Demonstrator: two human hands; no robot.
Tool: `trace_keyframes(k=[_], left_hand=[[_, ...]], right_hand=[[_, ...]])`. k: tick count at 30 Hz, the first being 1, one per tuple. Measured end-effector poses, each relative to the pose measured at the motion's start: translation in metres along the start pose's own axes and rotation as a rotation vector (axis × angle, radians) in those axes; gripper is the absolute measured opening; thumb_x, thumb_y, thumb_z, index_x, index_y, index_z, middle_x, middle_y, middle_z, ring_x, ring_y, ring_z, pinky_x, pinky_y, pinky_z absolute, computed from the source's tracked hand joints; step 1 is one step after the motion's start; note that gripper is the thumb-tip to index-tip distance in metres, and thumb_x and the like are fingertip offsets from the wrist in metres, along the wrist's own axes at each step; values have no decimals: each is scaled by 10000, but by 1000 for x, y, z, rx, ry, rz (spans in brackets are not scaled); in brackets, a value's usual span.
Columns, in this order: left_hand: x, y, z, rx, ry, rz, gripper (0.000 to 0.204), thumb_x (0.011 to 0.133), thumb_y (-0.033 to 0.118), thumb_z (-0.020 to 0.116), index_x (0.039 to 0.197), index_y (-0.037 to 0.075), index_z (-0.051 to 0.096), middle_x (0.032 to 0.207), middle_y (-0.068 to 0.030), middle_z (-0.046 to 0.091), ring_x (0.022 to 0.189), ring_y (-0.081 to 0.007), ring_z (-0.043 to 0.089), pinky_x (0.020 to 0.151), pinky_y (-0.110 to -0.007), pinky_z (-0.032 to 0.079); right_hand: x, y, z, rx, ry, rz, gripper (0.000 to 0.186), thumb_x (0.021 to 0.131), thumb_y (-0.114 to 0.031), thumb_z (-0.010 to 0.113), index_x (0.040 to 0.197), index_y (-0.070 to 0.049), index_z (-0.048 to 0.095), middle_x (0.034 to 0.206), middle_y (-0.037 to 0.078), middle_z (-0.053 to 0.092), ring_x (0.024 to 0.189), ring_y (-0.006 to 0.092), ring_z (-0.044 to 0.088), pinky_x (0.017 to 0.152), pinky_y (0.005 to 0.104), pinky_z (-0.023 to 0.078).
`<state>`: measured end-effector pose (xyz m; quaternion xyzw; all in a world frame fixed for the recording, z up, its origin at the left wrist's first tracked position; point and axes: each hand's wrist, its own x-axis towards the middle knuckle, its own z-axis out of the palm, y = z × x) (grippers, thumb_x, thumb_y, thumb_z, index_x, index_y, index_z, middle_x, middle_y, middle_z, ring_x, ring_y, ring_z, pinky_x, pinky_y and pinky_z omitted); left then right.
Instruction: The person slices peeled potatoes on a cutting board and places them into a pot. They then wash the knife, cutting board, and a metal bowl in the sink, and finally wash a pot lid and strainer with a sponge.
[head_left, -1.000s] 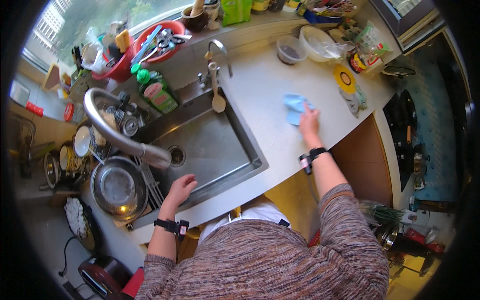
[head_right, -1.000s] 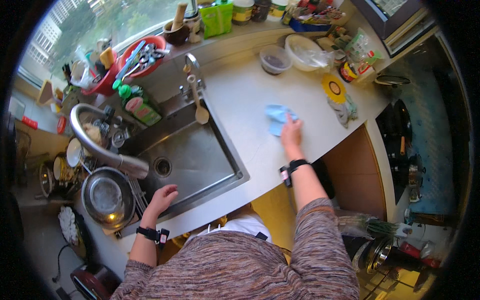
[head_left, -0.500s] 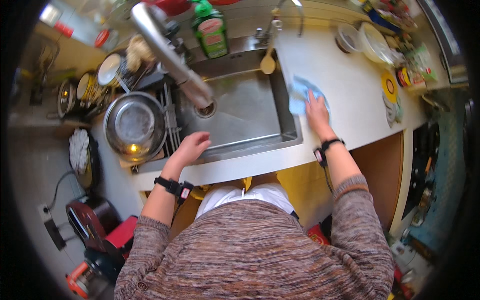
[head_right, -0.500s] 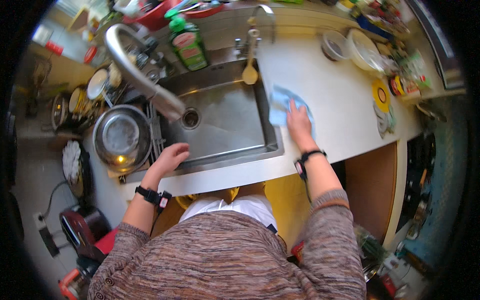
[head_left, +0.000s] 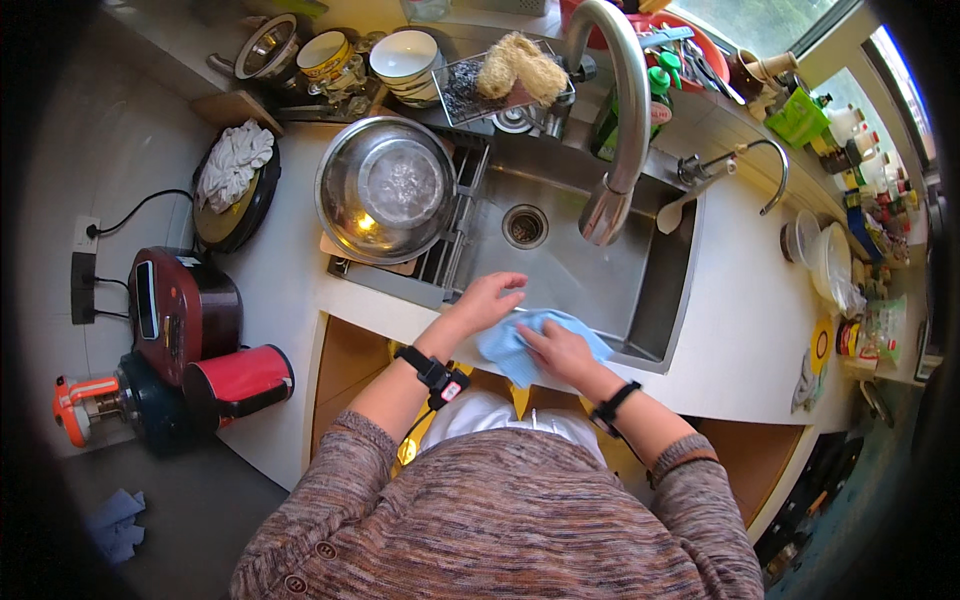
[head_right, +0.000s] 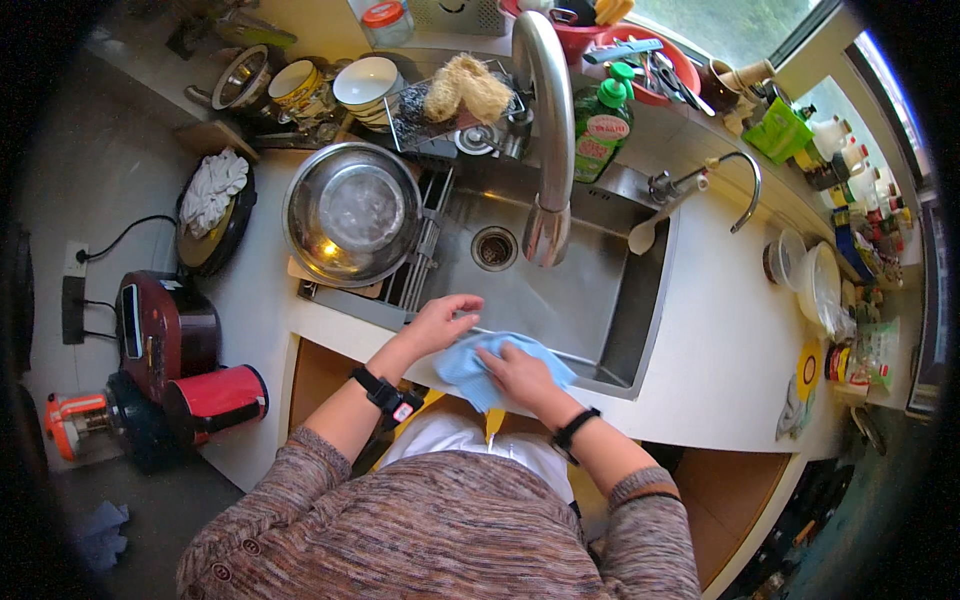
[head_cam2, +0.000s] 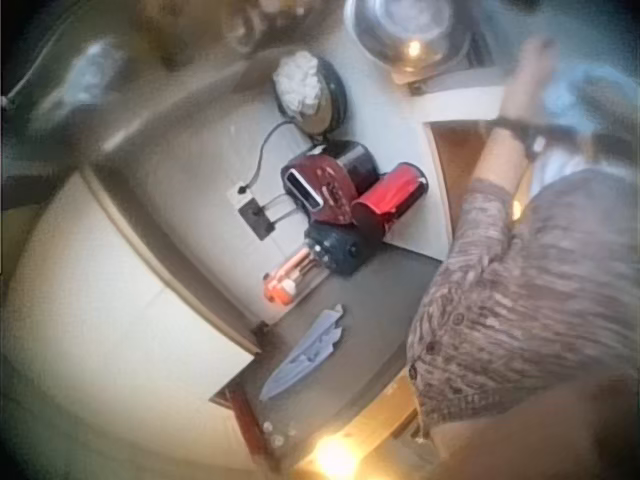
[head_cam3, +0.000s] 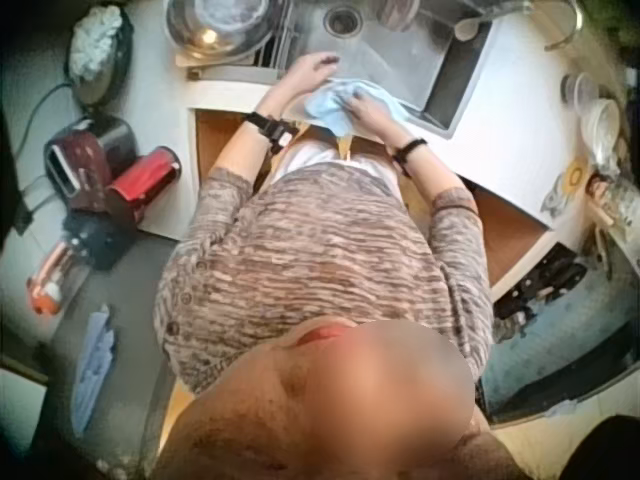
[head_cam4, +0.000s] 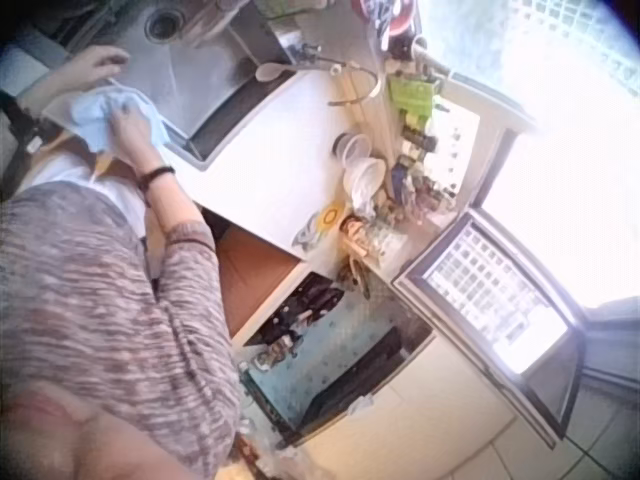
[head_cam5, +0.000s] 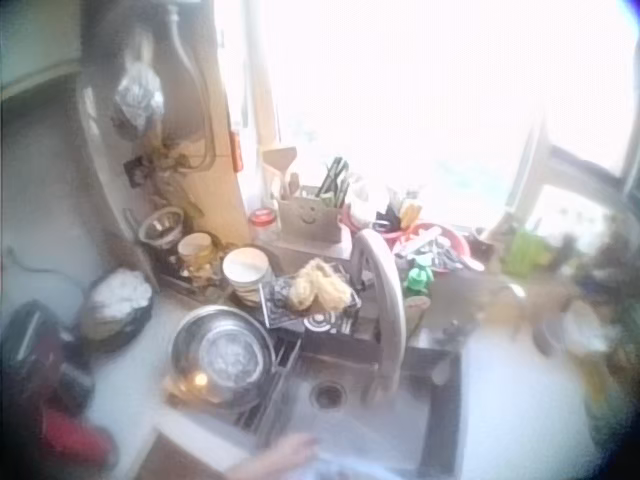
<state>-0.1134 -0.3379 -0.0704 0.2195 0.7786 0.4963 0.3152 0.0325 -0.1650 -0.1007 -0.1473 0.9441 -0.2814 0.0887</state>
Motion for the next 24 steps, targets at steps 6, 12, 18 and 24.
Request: trace_keyframes(k=[6,12,18,24], left_hand=[[-15,9,-4,-1133,189,-200,190,936,137,527,1088,36,581,928,-73,641,796,-143,630,664,-270,518],[-7,-8,22,-731,271,-191,207,916,111,526,1111,41,534,718,-25,582,571,-83,522,497,-189,425],[14,7,82,-6,-28,157,664,751,45,557,1383,116,364,1362,-147,360,1266,-274,371,1053,-388,338],[37,47,143,-286,-245,122,465,851,16,526,1306,12,433,1167,-90,542,1040,-192,543,900,-305,450]], right_hand=[[97,-18,0,1187,185,249,252,862,-102,573,1110,-81,616,944,94,644,864,208,629,754,308,506],[71,-23,-13,1663,372,678,170,911,-120,577,1066,-49,579,964,76,632,879,155,615,792,296,518],[22,7,-38,1848,601,486,230,917,-271,591,1035,-74,572,996,54,579,928,148,539,828,310,469],[-63,7,-79,1318,627,470,460,938,-306,539,1342,-112,434,1196,33,531,1093,109,478,963,274,383]])
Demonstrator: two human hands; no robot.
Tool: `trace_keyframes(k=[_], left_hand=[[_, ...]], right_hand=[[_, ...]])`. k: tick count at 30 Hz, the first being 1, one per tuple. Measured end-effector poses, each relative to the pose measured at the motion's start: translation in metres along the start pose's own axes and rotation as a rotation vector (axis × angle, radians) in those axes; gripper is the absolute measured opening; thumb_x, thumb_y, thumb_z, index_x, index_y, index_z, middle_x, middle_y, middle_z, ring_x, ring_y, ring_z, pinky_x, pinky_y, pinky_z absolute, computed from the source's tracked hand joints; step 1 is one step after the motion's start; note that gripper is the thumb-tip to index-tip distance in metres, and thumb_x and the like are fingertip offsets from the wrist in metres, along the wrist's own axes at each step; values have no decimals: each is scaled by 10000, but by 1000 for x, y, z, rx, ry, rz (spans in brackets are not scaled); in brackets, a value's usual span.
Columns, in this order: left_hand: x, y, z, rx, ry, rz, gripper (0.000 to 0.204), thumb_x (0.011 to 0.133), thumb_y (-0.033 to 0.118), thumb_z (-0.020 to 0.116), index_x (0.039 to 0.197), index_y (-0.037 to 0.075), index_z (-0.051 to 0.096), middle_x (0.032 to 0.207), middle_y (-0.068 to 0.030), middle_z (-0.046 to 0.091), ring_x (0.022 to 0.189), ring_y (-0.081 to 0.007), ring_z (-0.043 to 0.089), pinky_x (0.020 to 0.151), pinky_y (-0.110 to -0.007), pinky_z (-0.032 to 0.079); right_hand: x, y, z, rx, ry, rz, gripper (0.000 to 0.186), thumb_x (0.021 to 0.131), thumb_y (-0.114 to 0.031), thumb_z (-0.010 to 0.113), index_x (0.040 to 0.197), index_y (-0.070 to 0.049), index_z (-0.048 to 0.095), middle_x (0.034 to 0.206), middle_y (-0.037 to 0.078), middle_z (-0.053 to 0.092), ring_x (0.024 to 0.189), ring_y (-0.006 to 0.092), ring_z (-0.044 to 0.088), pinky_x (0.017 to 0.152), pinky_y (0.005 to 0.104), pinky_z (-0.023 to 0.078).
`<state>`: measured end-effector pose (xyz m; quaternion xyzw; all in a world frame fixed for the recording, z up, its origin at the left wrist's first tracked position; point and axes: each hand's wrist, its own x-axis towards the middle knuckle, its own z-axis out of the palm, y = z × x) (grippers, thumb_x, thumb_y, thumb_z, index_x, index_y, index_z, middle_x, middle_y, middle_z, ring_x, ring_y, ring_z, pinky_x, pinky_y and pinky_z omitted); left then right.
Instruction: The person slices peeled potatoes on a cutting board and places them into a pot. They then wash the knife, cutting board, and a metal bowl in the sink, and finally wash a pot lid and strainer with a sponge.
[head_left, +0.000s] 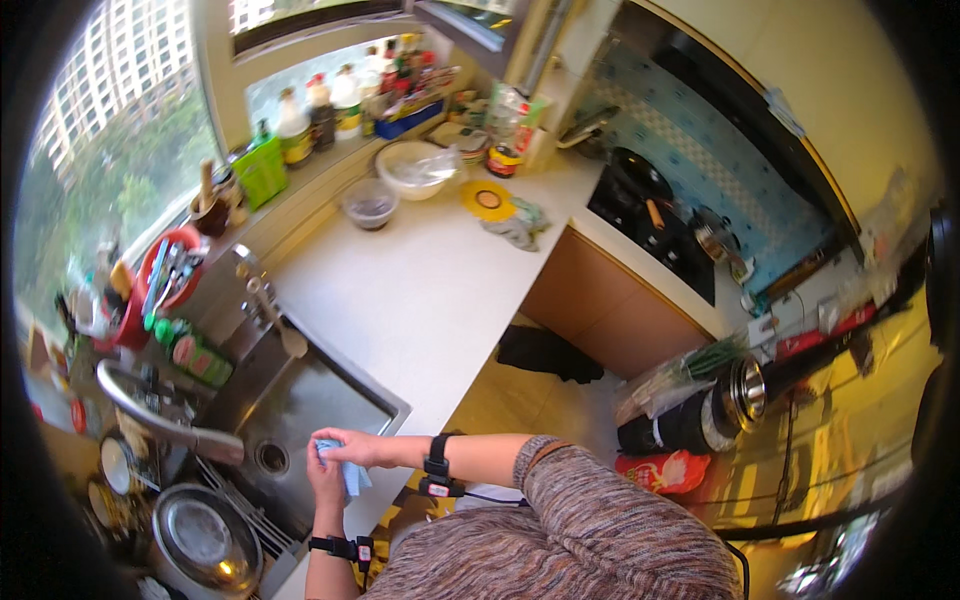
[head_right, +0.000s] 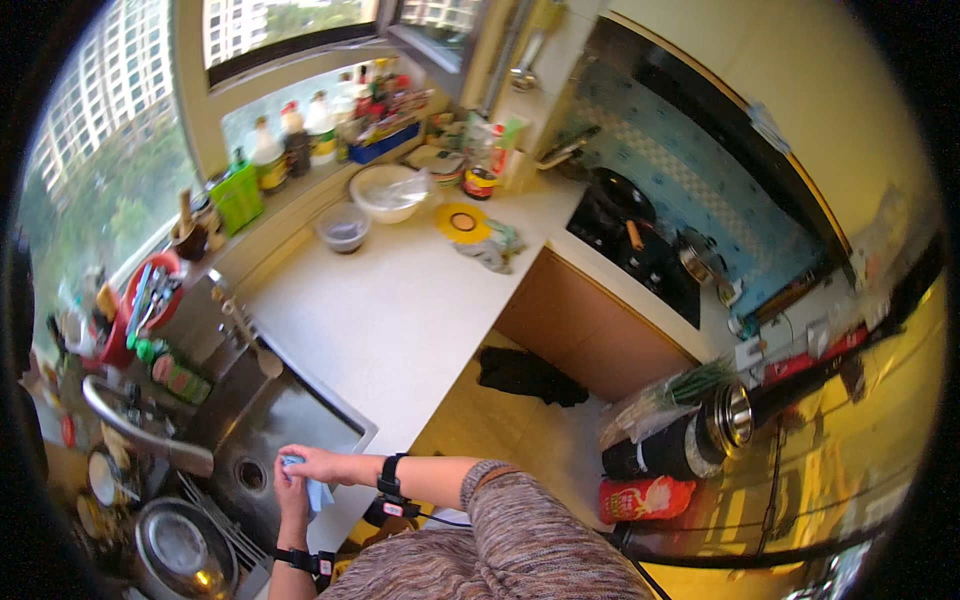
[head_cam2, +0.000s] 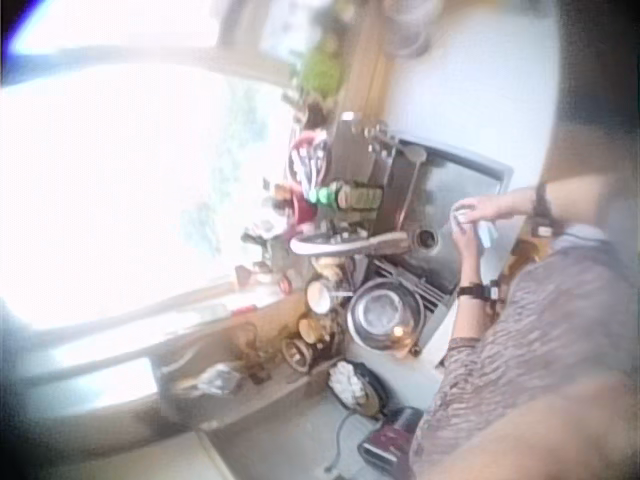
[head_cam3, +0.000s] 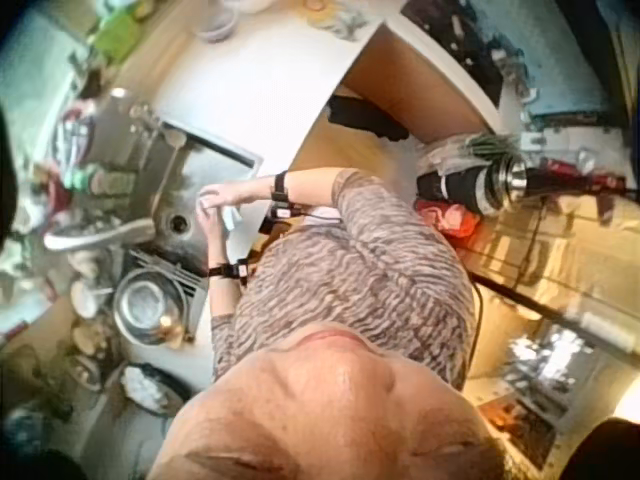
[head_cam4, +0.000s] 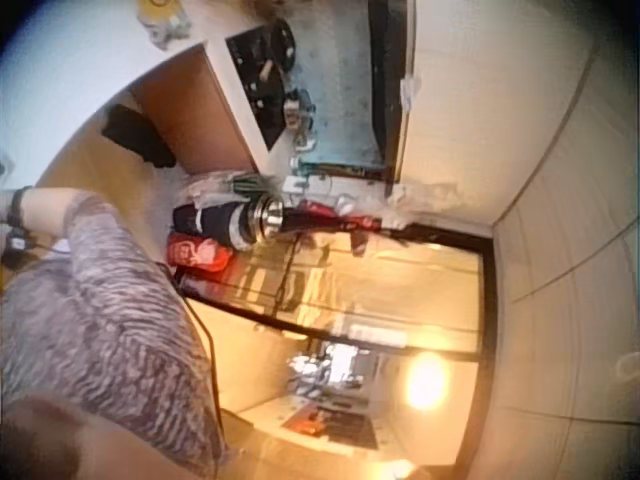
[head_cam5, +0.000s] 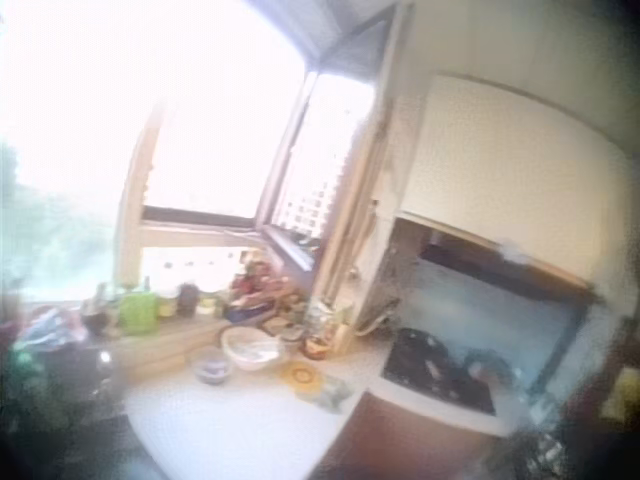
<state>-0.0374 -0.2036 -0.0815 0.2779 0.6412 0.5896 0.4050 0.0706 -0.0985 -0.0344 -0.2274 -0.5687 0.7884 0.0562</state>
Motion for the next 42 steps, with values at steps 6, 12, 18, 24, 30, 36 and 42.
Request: trace_keyframes(k=[6,12,18,24,30,36,42], left_hand=[[36,14,103,393,-318,263,326,847,-14,454,1165,-25,527,1037,-143,598,928,-226,590,837,-335,474],[93,30,219,627,-219,632,380,847,-72,419,1203,8,527,1004,-168,547,951,-307,541,873,-371,436],[224,27,275,676,-169,673,439,887,-27,434,1321,28,469,1147,-181,516,1065,-321,502,941,-388,408],[368,66,282,1279,1,476,948,726,114,746,1471,48,163,1468,-272,233,1343,-443,228,1112,-497,229],[363,25,377,1259,-353,554,595,790,112,698,1300,-39,432,1297,-245,474,1216,-372,447,1046,-430,352],[275,16,574,915,-924,230,384,812,131,678,1154,-18,589,1081,-163,652,1023,-235,611,893,-346,477],[166,76,759,841,-1503,200,386,864,230,661,1176,18,583,1077,-143,659,1025,-236,632,858,-317,501]], right_hand=[[-102,-7,-100,264,175,31,489,948,-251,511,1396,-131,355,1207,51,543,1014,148,553,781,334,495],[-276,38,-225,89,596,53,436,952,-315,519,1337,-119,456,1145,64,587,909,135,602,707,275,515],[-469,123,-283,199,1105,249,397,941,-300,542,1272,-82,509,1074,54,616,863,129,603,709,280,498],[-569,196,-285,279,1303,366,429,912,-338,566,1245,-70,538,1082,76,616,825,155,628,696,308,505],[-583,223,-301,469,1391,403,417,909,-376,581,1198,-74,582,1108,112,630,792,195,653,683,347,521],[-614,214,-385,516,1525,356,334,899,-321,600,1128,-78,619,978,78,648,756,168,642,595,315,503],[-688,184,-501,448,1785,-40,198,888,-179,605,1040,-57,639,831,47,631,691,126,581,596,297,481]])
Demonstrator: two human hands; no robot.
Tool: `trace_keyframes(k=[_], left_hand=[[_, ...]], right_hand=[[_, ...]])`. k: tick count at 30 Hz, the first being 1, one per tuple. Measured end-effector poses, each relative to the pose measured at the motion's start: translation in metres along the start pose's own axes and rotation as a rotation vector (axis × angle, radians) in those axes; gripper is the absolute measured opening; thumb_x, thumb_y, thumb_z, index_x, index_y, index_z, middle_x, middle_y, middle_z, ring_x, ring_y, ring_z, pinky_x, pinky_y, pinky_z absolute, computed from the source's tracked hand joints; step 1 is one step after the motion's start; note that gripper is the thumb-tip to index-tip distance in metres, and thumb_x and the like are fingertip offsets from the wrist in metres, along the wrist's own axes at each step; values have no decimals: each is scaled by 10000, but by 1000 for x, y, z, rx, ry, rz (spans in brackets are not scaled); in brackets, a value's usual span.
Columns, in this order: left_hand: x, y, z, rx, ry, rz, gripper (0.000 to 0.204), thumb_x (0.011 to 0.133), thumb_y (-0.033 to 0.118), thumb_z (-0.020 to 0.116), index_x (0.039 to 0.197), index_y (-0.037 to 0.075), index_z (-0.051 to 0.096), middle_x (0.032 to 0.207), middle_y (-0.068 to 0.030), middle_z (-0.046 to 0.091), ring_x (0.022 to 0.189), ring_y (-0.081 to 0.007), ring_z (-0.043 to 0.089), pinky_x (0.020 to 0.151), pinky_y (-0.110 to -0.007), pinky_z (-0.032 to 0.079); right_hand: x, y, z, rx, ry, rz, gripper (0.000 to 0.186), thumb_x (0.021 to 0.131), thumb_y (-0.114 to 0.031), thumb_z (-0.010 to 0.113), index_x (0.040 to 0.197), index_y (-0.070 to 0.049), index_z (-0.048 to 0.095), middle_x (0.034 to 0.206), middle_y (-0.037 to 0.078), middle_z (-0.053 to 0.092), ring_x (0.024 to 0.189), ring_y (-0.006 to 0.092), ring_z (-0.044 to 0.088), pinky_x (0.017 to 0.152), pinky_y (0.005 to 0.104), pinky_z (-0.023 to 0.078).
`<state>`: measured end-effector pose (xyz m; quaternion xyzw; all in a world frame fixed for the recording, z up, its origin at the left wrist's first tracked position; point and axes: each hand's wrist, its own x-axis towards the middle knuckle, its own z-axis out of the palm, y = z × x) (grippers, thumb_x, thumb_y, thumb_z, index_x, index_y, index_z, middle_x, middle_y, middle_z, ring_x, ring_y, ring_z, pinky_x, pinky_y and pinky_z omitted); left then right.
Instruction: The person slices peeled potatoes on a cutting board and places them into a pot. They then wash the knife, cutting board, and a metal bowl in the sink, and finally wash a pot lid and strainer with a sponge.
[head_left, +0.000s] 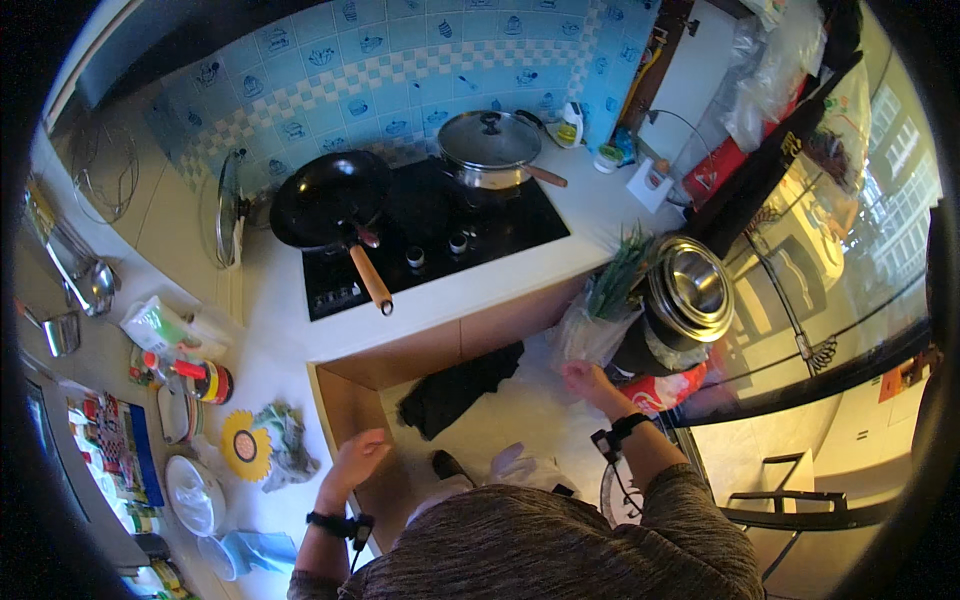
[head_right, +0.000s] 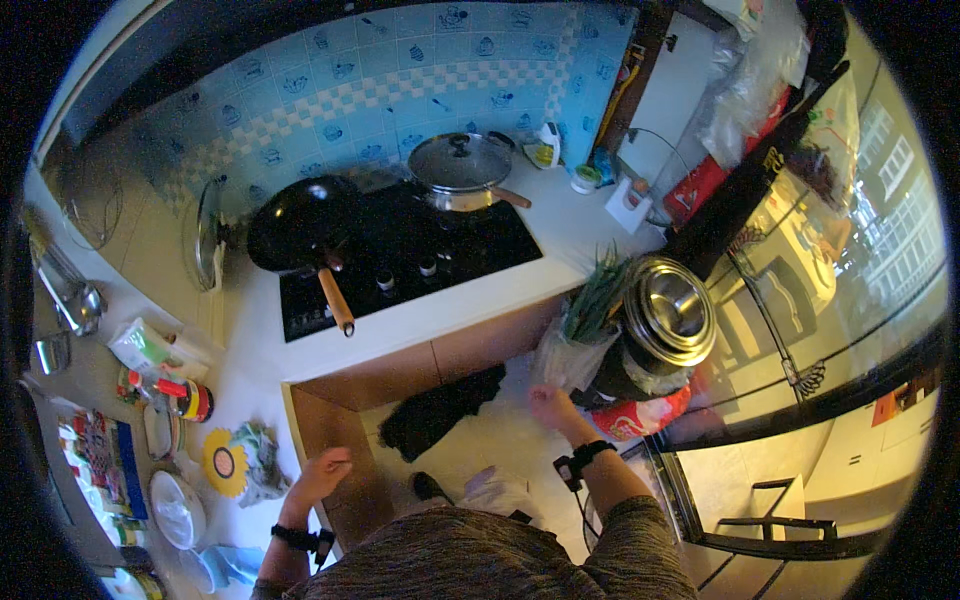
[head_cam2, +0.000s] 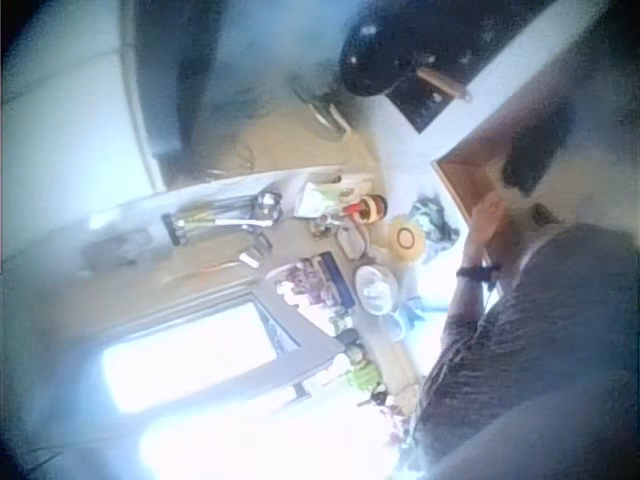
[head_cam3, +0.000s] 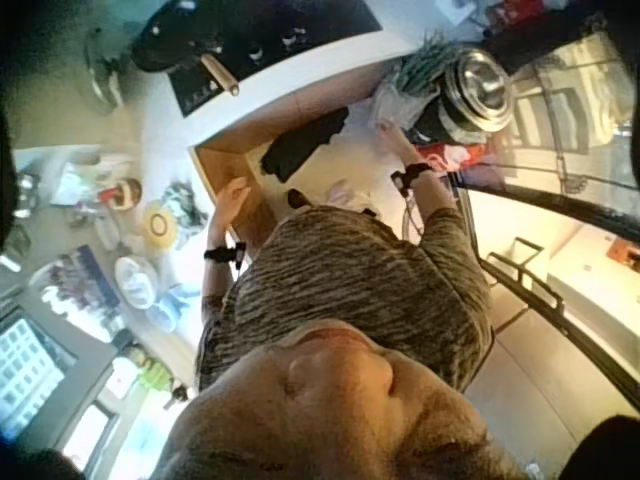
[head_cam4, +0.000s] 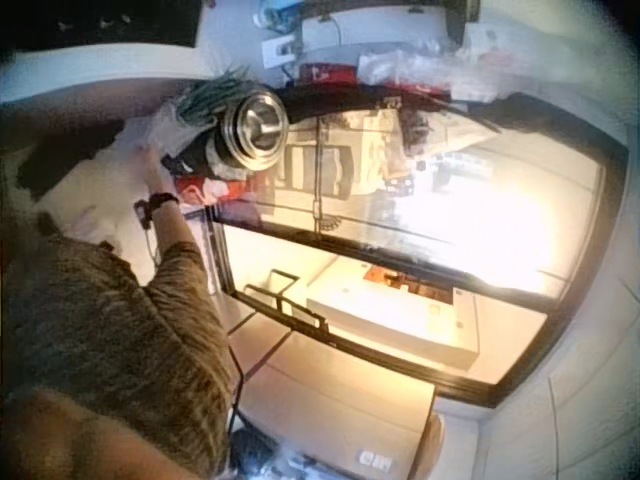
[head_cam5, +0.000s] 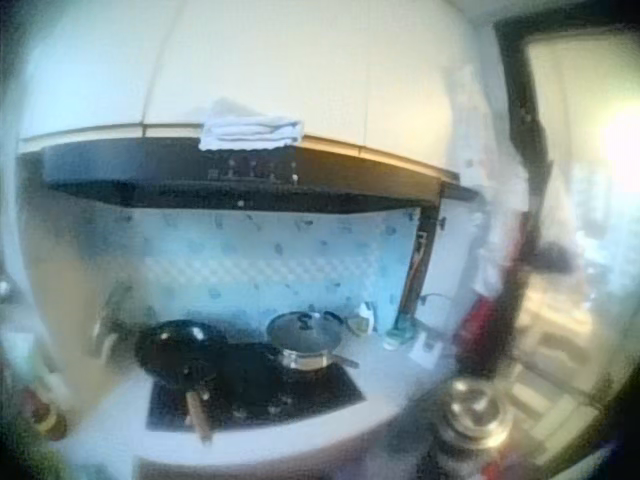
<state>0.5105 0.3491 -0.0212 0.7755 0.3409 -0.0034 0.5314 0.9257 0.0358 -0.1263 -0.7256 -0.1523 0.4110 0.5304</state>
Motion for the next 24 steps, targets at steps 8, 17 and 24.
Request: trace_keyframes(k=[8,17,24], left_hand=[[161,150,44,-190,-247,199,405,922,227,607,1256,18,513,1148,-102,624,1005,-178,625,843,-304,504],[275,145,87,-98,-73,53,426,926,283,593,1243,8,519,943,-70,626,838,-127,584,735,-257,484],[291,147,67,-347,64,-305,472,879,283,647,1248,16,522,969,-79,641,780,-137,630,610,-246,494]], right_hand=[[114,-175,-76,-6,175,-121,214,952,-156,512,1128,-66,593,926,59,661,742,145,647,584,263,485],[262,-243,-164,-76,25,-187,194,905,-171,553,1070,-89,613,849,21,649,694,127,623,569,256,481],[289,-221,-173,-50,-78,-86,211,909,-173,570,1099,-84,597,897,41,665,703,140,649,560,267,499]])
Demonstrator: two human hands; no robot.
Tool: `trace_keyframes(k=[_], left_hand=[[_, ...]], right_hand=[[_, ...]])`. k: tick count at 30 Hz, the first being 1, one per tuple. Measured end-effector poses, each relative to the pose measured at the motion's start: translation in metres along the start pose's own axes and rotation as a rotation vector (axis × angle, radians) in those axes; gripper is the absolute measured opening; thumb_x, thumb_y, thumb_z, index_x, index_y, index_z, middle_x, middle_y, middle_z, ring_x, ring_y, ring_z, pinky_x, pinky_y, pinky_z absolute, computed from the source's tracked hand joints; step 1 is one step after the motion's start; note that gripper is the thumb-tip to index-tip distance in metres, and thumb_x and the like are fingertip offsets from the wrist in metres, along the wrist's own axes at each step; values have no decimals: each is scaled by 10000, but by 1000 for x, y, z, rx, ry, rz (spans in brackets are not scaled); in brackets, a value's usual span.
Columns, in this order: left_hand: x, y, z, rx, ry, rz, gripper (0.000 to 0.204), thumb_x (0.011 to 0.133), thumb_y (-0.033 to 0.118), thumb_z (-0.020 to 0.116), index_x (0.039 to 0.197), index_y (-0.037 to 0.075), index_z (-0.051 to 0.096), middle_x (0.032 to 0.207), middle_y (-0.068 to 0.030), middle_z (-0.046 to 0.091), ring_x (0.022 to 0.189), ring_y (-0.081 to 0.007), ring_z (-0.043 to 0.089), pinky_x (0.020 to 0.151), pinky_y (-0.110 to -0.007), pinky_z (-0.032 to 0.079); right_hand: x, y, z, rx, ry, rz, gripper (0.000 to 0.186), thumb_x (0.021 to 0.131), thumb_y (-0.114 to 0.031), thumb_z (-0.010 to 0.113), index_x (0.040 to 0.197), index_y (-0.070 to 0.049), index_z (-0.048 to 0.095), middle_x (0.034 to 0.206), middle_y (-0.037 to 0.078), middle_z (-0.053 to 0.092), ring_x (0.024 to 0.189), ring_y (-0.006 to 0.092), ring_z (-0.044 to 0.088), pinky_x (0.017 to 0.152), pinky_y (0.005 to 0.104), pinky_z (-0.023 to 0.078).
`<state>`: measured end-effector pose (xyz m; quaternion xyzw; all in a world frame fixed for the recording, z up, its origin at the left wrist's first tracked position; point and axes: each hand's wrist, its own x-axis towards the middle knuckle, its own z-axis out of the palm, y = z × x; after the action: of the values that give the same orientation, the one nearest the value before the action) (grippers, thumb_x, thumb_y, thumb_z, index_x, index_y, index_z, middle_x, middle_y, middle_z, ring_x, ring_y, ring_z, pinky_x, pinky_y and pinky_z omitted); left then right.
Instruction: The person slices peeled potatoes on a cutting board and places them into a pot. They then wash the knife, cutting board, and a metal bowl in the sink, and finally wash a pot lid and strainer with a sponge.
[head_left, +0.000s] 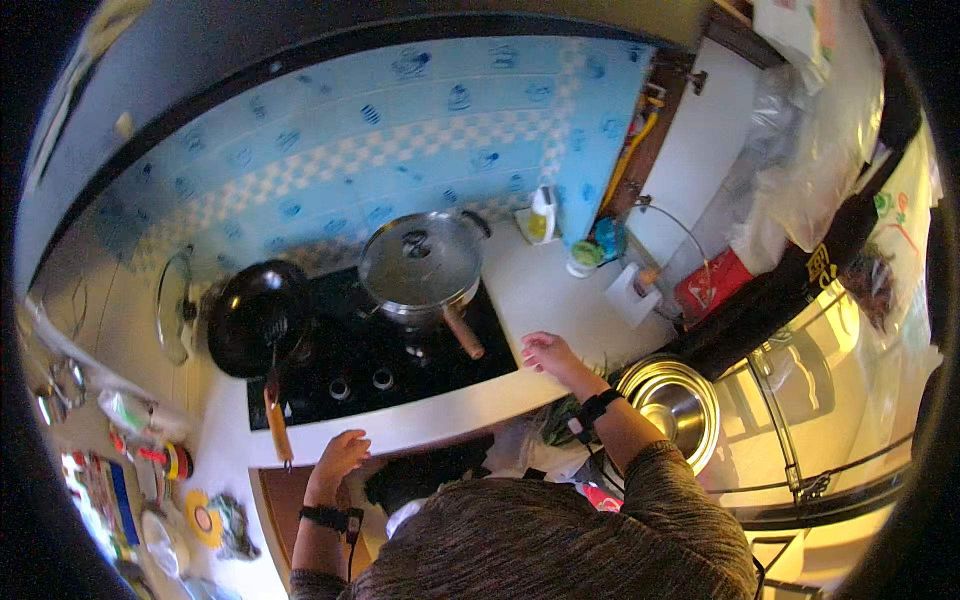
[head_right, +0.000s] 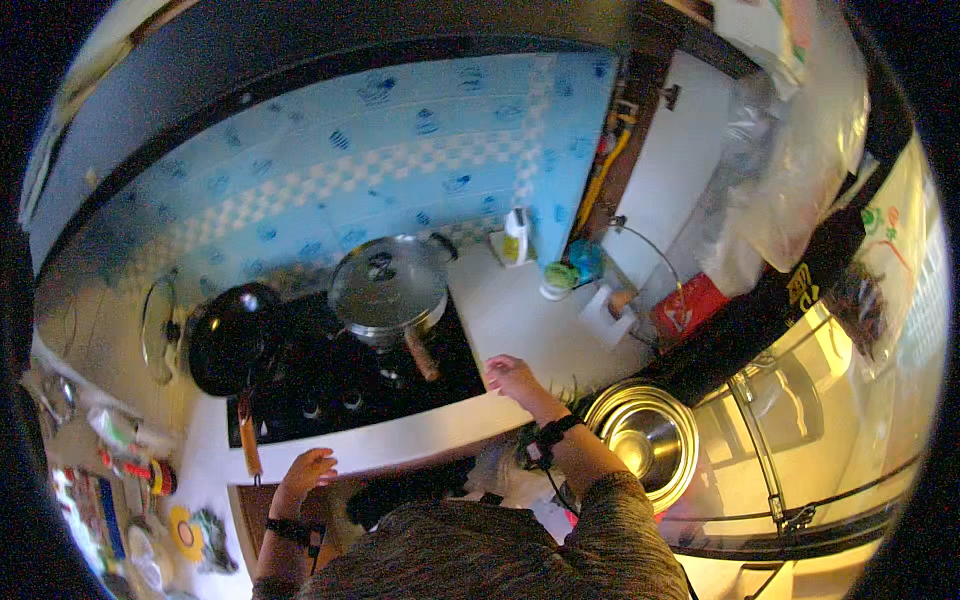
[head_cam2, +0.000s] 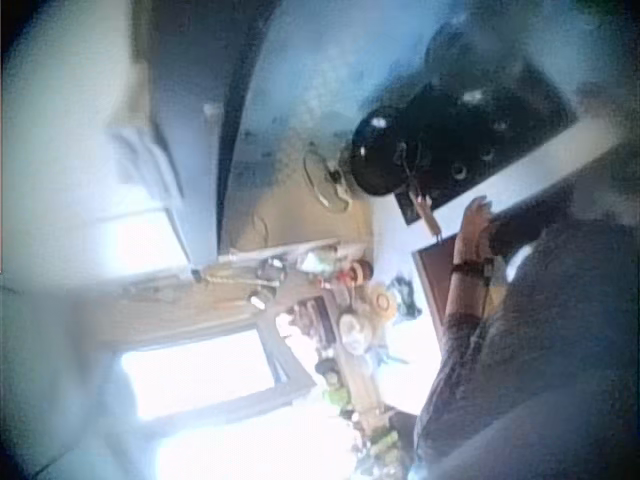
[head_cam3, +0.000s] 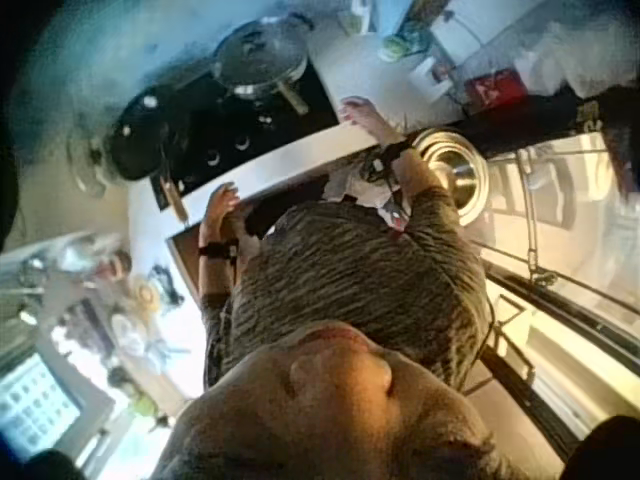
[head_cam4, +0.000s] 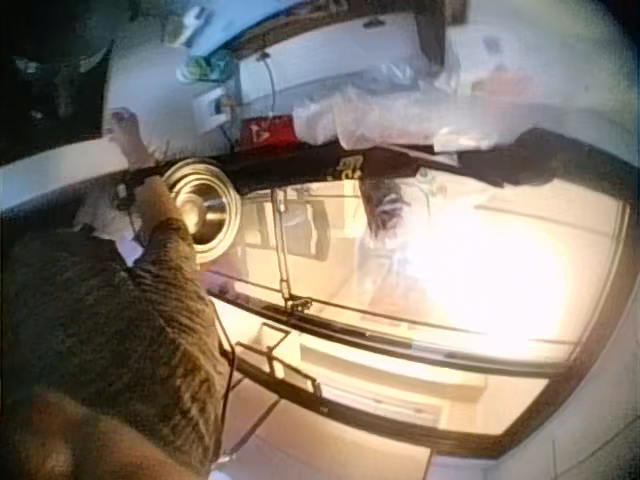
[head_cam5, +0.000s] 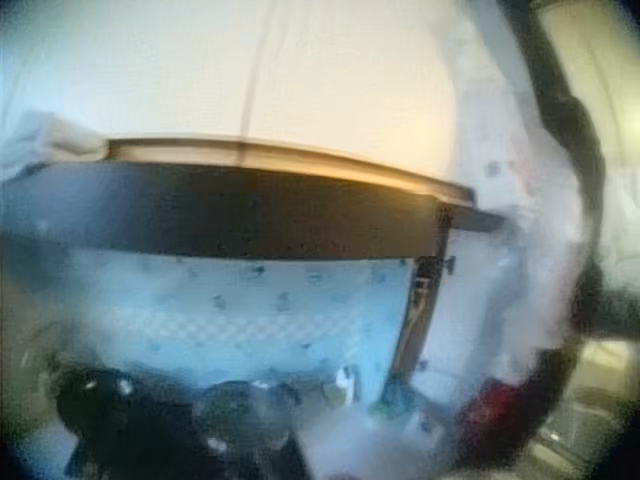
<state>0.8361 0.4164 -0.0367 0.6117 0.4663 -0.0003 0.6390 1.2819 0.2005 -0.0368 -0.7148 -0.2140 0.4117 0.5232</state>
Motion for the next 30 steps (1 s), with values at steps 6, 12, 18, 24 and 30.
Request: trace_keyframes(k=[6,12,18,24,30], left_hand=[[21,32,28,66,-63,41,473,876,295,639,1249,30,519,1017,-96,648,883,-182,651,672,-292,509],[53,72,44,189,-70,125,552,892,323,620,1312,12,443,1077,-109,628,899,-190,654,631,-311,517],[115,149,30,-163,301,131,626,894,406,576,1378,68,368,1128,-135,603,882,-233,656,599,-367,524],[140,193,20,-275,378,250,241,897,220,560,911,-19,583,741,-119,618,554,-216,606,436,-330,465],[171,193,28,-432,392,344,181,920,153,540,940,-26,536,743,-133,602,570,-251,591,454,-388,450]], right_hand=[[16,-17,-39,28,52,-24,244,908,-202,558,1123,-90,583,923,48,661,718,142,646,594,265,500],[52,-29,-51,157,17,2,268,909,-204,546,1156,-103,564,924,62,662,734,155,636,605,279,491],[149,-67,-36,65,105,-137,356,911,-251,552,1241,-123,510,1103,80,599,848,188,628,640,313,503],[240,-119,-18,112,-93,-173,536,905,-389,583,1344,-151,389,1290,43,483,1020,219,506,859,396,417],[292,-135,-19,87,-226,-120,461,943,-277,513,1357,-92,427,1277,91,515,1109,242,498,903,358,403]])
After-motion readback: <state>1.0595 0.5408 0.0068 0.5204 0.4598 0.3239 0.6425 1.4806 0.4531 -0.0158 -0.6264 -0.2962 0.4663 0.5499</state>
